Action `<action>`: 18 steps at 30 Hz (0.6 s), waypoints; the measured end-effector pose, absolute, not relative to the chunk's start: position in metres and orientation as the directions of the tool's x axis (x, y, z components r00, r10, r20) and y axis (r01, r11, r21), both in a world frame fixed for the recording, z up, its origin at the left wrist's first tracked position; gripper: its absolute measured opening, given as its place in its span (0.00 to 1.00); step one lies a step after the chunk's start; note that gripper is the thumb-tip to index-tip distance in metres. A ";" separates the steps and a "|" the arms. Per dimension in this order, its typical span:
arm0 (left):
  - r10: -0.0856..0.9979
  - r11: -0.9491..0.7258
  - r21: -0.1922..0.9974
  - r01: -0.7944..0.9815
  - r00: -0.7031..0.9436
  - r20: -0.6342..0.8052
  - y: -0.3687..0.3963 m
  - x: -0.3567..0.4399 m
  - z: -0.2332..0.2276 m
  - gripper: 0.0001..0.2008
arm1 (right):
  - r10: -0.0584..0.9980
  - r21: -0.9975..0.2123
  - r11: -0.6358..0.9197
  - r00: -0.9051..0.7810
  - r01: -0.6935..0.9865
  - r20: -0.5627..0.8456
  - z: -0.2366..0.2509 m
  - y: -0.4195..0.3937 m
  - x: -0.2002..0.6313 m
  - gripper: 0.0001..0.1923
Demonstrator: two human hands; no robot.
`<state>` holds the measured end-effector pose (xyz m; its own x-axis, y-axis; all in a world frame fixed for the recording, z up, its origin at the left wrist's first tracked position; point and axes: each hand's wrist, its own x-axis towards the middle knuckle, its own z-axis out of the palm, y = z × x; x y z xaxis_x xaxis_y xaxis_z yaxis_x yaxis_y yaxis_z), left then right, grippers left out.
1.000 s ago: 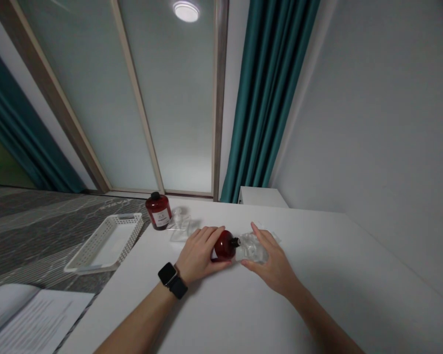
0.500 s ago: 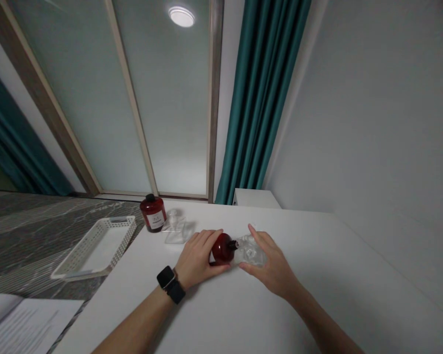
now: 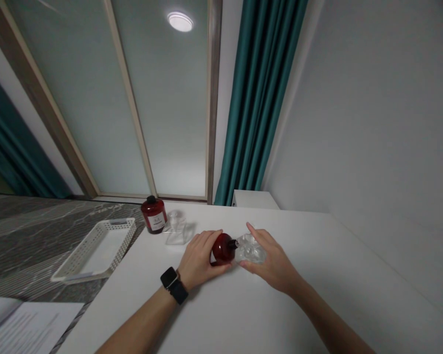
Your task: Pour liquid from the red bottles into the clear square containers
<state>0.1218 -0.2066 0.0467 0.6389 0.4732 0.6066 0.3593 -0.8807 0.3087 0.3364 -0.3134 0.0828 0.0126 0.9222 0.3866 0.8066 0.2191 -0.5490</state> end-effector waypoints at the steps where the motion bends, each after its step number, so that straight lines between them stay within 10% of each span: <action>1: 0.473 -0.881 0.311 0.356 0.637 0.609 -0.206 0.122 0.046 0.39 | 0.924 -0.548 0.220 0.008 0.807 0.383 0.084 -0.313 0.336 0.45; 18: 0.489 -0.872 0.361 0.331 0.612 0.621 -0.206 0.122 0.042 0.38 | 0.936 -0.532 0.253 -0.065 0.808 0.346 0.104 -0.311 0.336 0.45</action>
<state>0.1217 -0.2057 0.0419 0.6123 0.4893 0.6210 0.3307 -0.8720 0.3610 0.3365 -0.3115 0.1041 -0.0651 0.9360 0.3458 0.8082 0.2527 -0.5319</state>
